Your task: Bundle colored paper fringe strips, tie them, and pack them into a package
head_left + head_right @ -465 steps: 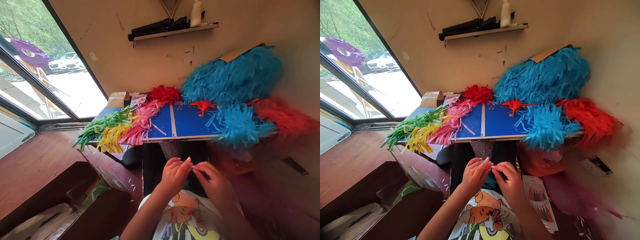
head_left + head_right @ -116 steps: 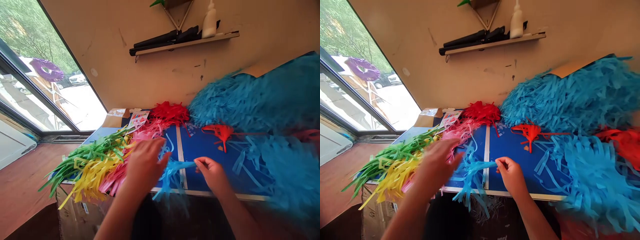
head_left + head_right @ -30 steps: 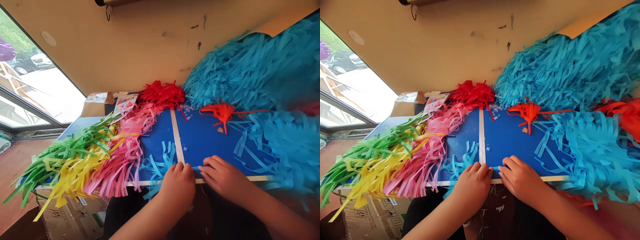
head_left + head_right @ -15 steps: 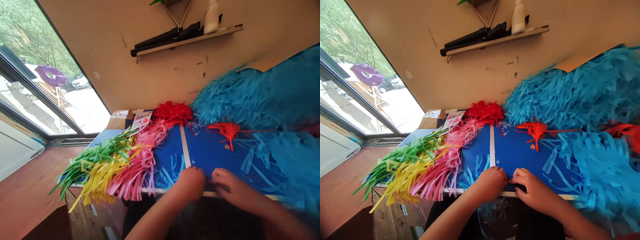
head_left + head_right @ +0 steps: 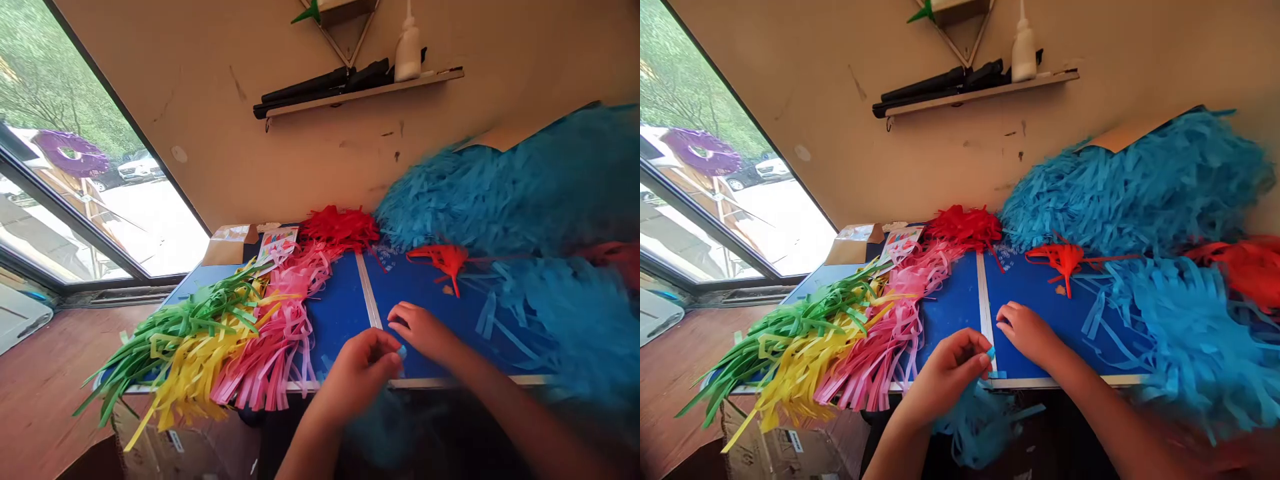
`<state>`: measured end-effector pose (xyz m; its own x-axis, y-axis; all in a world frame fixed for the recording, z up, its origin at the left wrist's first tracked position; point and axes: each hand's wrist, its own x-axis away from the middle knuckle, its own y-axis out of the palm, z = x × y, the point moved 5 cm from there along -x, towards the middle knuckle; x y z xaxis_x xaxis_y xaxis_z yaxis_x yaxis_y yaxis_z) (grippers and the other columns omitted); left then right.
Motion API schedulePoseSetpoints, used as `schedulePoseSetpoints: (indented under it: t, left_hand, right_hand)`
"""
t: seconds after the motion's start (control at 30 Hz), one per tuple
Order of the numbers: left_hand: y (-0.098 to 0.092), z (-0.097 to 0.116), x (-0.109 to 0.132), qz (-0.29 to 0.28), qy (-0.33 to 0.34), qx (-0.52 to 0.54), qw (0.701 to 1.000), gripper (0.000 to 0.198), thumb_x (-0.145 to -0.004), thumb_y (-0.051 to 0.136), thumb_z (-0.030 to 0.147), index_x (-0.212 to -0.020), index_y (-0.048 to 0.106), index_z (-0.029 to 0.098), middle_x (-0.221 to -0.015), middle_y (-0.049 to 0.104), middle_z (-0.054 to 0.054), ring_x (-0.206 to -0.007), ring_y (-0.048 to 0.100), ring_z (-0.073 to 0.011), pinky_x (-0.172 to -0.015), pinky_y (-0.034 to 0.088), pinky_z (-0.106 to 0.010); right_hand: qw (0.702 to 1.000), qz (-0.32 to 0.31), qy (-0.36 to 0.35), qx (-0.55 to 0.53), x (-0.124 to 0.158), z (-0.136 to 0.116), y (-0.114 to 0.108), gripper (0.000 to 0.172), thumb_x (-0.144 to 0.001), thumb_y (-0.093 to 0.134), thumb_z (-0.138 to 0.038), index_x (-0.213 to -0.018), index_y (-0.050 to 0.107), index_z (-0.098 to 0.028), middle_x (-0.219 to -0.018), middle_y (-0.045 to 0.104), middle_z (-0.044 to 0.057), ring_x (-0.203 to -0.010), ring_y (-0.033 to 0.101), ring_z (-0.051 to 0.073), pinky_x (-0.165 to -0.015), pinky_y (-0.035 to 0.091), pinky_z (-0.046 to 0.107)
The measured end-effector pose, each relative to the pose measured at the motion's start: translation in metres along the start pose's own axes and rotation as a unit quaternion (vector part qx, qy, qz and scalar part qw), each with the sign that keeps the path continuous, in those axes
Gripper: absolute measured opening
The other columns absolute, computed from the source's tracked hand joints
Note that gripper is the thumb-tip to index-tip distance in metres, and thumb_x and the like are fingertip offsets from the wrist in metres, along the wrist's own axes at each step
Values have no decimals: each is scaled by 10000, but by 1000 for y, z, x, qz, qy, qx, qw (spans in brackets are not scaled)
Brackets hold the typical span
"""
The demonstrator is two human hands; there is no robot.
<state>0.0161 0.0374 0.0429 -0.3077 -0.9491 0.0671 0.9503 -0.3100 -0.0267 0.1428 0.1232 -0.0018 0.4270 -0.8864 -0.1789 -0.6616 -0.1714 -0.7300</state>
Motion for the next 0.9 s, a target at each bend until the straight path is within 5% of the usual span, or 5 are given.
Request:
schedulePoseSetpoints:
  t: [0.13, 0.3, 0.43, 0.6, 0.9]
  left_hand:
    - [-10, -15, -6, 58, -10, 73, 996, 187, -710, 596, 305, -778, 546, 138, -623, 562, 11, -599, 525, -103, -619, 409, -223]
    - [-14, -29, -9, 72, -2, 83, 994, 153, -725, 586, 292, -736, 546, 145, -628, 578, 1, -601, 530, -107, -604, 401, -220]
    - [-15, -32, -8, 71, 20, 60, 996, 154, -785, 546, 296, -758, 559, 144, -672, 606, -12, -644, 554, -115, -625, 416, -219]
    - [-19, -26, -4, 130, 65, -120, 982, 122, -802, 522, 231, -754, 609, 159, -718, 636, -11, -670, 545, -120, -639, 408, -222]
    - [-14, -32, 2, 159, 62, -194, 966, 145, -825, 498, 222, -749, 608, 166, -709, 635, -14, -664, 562, -133, -611, 407, -226]
  right_hand:
    - [974, 80, 58, -202, 25, -10, -9, 183, -802, 542, -387, -823, 570, -208, -731, 623, 16, -663, 621, 157, -627, 512, 283]
    - [920, 147, 27, -362, 47, -30, 0, 92, -718, 680, -318, -739, 653, -233, -694, 606, -14, -560, 576, 103, -535, 501, 217]
    - [917, 126, 21, -377, 46, -34, 12, 64, -738, 664, -296, -777, 689, -251, -773, 632, 7, -656, 610, 124, -574, 524, 221]
    - [910, 150, 67, -382, 45, -26, 15, 88, -710, 697, -298, -737, 666, -221, -748, 637, 9, -607, 608, 116, -558, 531, 209]
    - [952, 173, -15, -251, 47, -41, 4, 83, -744, 653, -252, -664, 660, -229, -720, 641, 12, -669, 607, 138, -593, 518, 219]
